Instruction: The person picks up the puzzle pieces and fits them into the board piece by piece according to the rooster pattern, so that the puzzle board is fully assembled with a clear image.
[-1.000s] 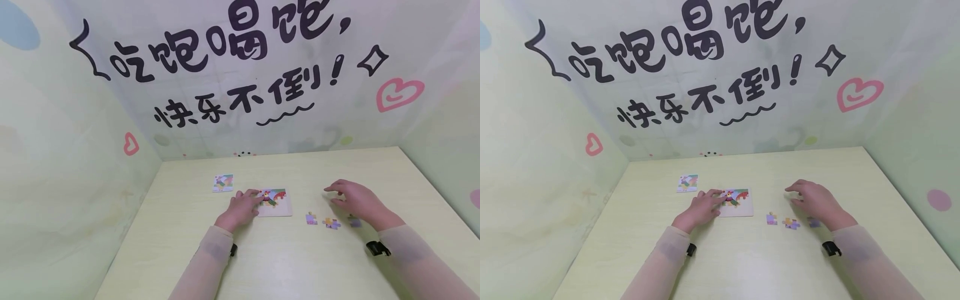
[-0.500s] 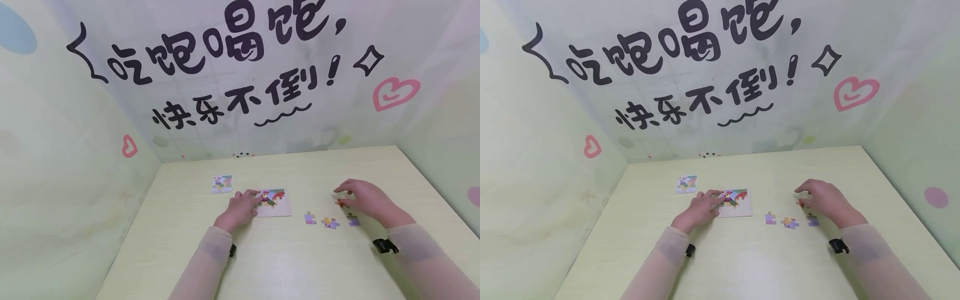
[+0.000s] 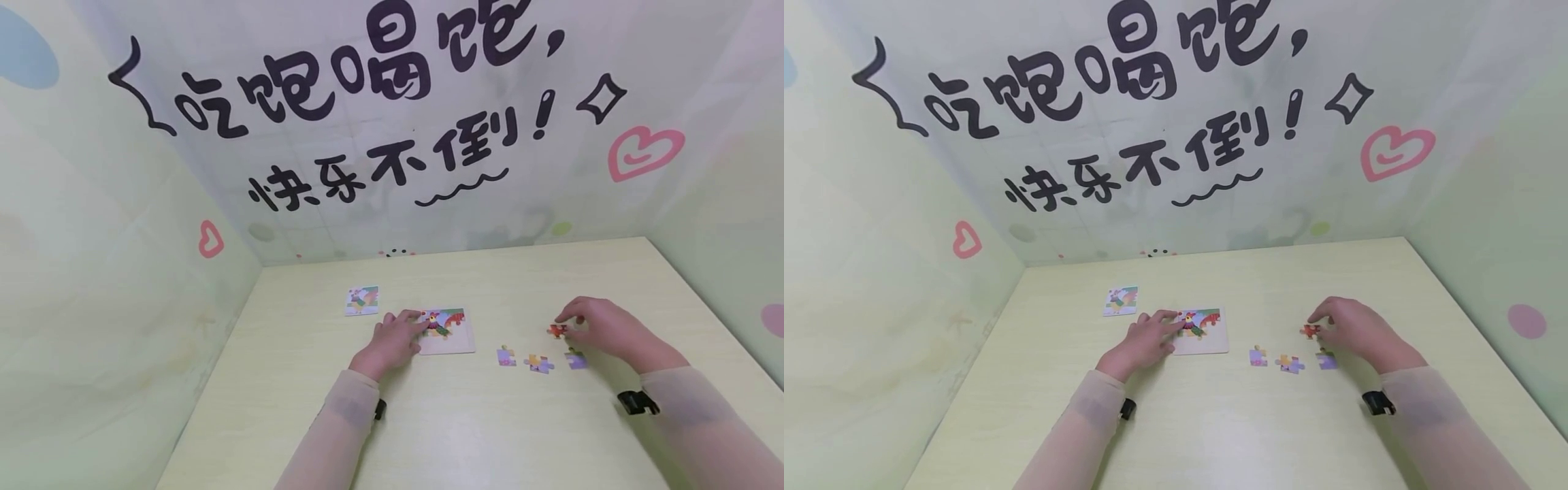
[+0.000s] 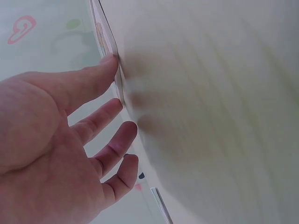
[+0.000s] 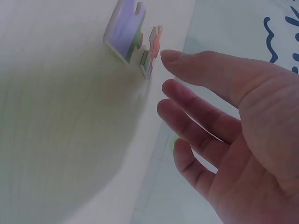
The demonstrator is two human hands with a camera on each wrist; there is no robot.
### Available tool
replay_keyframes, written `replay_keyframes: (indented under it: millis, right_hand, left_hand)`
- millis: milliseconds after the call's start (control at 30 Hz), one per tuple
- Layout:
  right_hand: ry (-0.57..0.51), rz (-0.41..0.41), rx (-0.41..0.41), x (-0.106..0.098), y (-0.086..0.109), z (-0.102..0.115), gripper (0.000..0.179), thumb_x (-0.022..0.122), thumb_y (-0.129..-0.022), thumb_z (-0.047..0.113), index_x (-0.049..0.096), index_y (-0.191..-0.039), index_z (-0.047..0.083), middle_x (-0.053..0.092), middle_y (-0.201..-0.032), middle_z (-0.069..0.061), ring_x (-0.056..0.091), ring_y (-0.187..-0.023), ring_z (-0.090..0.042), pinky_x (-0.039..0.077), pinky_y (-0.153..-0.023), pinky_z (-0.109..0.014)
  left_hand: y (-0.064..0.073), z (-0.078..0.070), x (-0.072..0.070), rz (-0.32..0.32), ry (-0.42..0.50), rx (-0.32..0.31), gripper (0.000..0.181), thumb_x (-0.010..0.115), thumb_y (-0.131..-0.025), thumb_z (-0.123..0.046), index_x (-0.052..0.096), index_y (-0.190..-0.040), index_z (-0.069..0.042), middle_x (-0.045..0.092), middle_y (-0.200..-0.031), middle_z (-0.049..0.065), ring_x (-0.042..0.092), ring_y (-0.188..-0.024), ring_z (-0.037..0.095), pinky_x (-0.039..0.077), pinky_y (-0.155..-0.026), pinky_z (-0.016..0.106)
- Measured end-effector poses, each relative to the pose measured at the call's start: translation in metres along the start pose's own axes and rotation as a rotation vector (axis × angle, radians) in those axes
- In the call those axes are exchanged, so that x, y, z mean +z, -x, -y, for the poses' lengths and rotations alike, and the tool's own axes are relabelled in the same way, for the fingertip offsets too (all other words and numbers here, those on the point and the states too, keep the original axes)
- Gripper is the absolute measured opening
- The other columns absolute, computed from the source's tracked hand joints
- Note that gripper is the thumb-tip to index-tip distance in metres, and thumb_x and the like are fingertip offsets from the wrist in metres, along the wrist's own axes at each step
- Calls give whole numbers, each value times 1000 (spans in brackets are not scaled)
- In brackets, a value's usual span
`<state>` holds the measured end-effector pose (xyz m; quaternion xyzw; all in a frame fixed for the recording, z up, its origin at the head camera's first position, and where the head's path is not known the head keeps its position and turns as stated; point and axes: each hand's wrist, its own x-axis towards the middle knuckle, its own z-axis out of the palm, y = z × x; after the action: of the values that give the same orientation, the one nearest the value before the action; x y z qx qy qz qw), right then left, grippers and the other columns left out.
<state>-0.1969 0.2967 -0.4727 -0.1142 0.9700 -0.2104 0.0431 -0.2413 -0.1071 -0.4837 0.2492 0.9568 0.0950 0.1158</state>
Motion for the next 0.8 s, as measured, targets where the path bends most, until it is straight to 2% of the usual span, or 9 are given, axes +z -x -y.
replay_keyframes:
  millis: [100, 267, 467, 800]
  right_hand:
    - [-10, 11, 9, 1, 0, 0, 23, 81, -84, 14, 80, -108, 11, 73, -112, -11, 63, -91, -23, 55, -78, -43]
    - [-5, 20, 16, 3, 0, -3, 22, 79, -85, 13, 80, -107, 11, 74, -113, -12, 61, -90, -22, 54, -76, -41]
    - [-25, 35, 34, 6, 0, -8, 20, 78, -86, 12, 80, -106, 13, 74, -111, -10, 57, -86, -21, 50, -72, -36]
    - [1, -9, -45, 9, -2, -6, 17, 78, -84, 7, 82, -99, 13, 75, -102, -3, 59, -81, -14, 51, -71, -32]
  left_hand:
    - [1, 0, 0, 1, 3, -2, 57, 68, -99, -22, 51, -154, -28, 38, -165, -2, 44, -127, 30, 41, -99, 47]
    - [3, -1, -2, 3, 25, -8, 57, 69, -99, -20, 51, -154, -27, 37, -166, -1, 43, -131, 33, 40, -102, 51]
    - [2, 0, -1, 0, 25, -6, 58, 69, -99, -21, 51, -153, -27, 37, -166, -2, 43, -128, 31, 40, -99, 49]
    - [2, 0, -1, 7, 30, -8, 57, 68, -100, -22, 50, -154, -28, 37, -166, -3, 42, -130, 31, 39, -100, 47]
